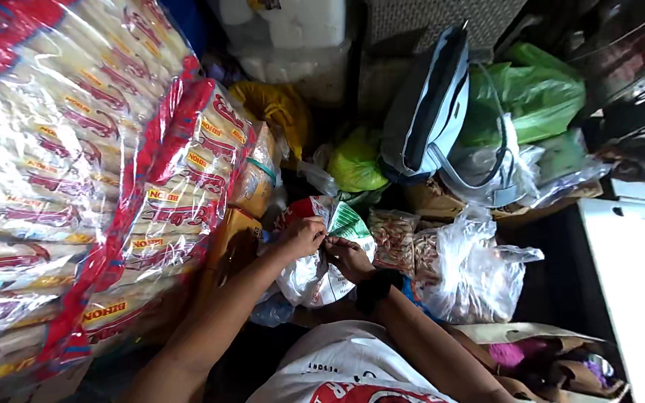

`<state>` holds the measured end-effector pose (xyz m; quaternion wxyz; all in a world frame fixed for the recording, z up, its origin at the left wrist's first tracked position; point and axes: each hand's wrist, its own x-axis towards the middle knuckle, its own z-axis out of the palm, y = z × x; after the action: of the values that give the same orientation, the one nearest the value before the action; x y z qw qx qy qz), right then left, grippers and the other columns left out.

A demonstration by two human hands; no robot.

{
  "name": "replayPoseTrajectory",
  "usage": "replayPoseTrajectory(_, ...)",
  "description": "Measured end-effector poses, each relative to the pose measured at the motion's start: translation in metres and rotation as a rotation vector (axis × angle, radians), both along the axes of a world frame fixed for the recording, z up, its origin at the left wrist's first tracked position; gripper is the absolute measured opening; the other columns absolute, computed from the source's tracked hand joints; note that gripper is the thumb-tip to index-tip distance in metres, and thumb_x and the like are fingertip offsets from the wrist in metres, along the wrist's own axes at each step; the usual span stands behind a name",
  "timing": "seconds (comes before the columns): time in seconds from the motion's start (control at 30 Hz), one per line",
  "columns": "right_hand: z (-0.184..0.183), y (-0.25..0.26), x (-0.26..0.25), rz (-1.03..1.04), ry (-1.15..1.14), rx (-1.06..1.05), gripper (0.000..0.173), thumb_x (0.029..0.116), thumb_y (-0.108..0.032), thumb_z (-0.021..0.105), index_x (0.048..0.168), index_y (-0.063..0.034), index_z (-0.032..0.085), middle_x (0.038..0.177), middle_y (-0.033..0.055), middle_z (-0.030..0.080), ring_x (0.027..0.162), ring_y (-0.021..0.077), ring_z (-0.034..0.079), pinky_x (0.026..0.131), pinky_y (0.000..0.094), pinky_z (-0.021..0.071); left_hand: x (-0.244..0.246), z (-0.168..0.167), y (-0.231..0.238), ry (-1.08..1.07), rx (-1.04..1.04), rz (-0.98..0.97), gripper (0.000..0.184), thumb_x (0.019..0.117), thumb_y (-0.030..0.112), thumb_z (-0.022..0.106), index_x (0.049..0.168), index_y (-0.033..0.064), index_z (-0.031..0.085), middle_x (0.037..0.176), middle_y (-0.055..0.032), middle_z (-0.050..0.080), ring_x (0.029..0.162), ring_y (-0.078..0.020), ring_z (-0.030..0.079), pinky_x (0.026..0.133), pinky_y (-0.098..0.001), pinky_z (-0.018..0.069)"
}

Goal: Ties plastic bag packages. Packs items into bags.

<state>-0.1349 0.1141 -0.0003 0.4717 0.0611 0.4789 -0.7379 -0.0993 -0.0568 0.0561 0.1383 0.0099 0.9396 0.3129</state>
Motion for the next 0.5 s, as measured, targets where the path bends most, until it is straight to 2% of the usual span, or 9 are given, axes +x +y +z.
replayPoseTrajectory(0.07,0.001,0.003,-0.003,0.026,-0.030,0.007,0.009,0.1005,0.002,0.055,0.104,0.0013,0.063,0.088,0.0059,0.065,0.076,0.0140,0.064,0.070,0.0317,0.0569,0.002,0.003,0.001,0.006,-0.001,-0.026,0.023,0.0998,0.006,0.056,0.115,-0.0049,0.070,0.120,-0.0215,0.067,0.110,-0.0330,0.067,0.101,-0.0467,0.0510)
replayPoseTrajectory(0.2,0.000,0.007,-0.004,-0.006,-0.123,0.020,0.013,0.1059,-0.006,0.050,0.107,-0.0020,0.062,0.086,0.0042,0.064,0.076,0.0139,0.064,0.066,0.0307,0.0546,0.004,0.009,0.004,-0.034,-0.080,-0.183,0.026,0.1029,0.009,0.055,0.117,-0.0050,0.071,0.119,-0.0239,0.067,0.116,-0.0372,0.064,0.105,-0.0489,0.0479)
replayPoseTrajectory(0.33,0.006,0.012,-0.007,-0.014,-0.095,0.064,0.012,0.1014,0.000,0.056,0.110,0.0021,0.064,0.088,0.0061,0.068,0.073,0.0124,0.065,0.064,0.0281,0.0549,0.005,0.001,0.004,0.142,-0.143,-0.236,0.025,0.1001,0.009,0.055,0.094,-0.0092,0.071,0.100,-0.0250,0.070,0.102,-0.0404,0.068,0.091,-0.0528,0.0533)
replayPoseTrajectory(0.4,0.005,0.016,-0.008,0.037,0.055,0.194,0.011,0.0944,0.006,0.065,0.106,0.0065,0.067,0.082,0.0071,0.070,0.063,0.0095,0.062,0.059,0.0256,0.0541,0.001,-0.001,-0.005,0.128,-0.090,-0.182,0.025,0.0972,0.009,0.056,0.093,-0.0095,0.071,0.098,-0.0251,0.070,0.099,-0.0398,0.069,0.090,-0.0534,0.0534)
replayPoseTrajectory(0.43,0.000,0.019,-0.007,0.125,0.173,0.279,0.012,0.0926,0.004,0.068,0.104,0.0069,0.068,0.082,0.0072,0.069,0.062,0.0092,0.061,0.060,0.0258,0.0543,0.000,-0.004,-0.011,0.103,-0.079,-0.144,0.024,0.0953,0.010,0.057,0.092,-0.0094,0.071,0.096,-0.0245,0.070,0.096,-0.0389,0.069,0.088,-0.0538,0.0533)
replayPoseTrajectory(0.47,-0.005,0.021,-0.006,0.255,0.319,0.373,0.015,0.0919,0.000,0.071,0.105,0.0067,0.069,0.084,0.0085,0.070,0.064,0.0106,0.062,0.063,0.0278,0.0552,-0.002,-0.006,-0.015,0.055,-0.084,-0.115,0.025,0.0941,0.012,0.058,0.091,-0.0087,0.071,0.096,-0.0236,0.069,0.095,-0.0377,0.069,0.087,-0.0540,0.0527)
replayPoseTrajectory(0.5,-0.007,0.021,-0.005,0.408,0.478,0.470,0.020,0.0924,-0.008,0.073,0.108,0.0051,0.071,0.091,0.0112,0.072,0.072,0.0147,0.066,0.072,0.0332,0.0573,-0.005,-0.008,-0.017,-0.004,-0.101,-0.098,0.025,0.0935,0.014,0.059,0.091,-0.0077,0.070,0.096,-0.0224,0.069,0.095,-0.0364,0.068,0.087,-0.0538,0.0521)
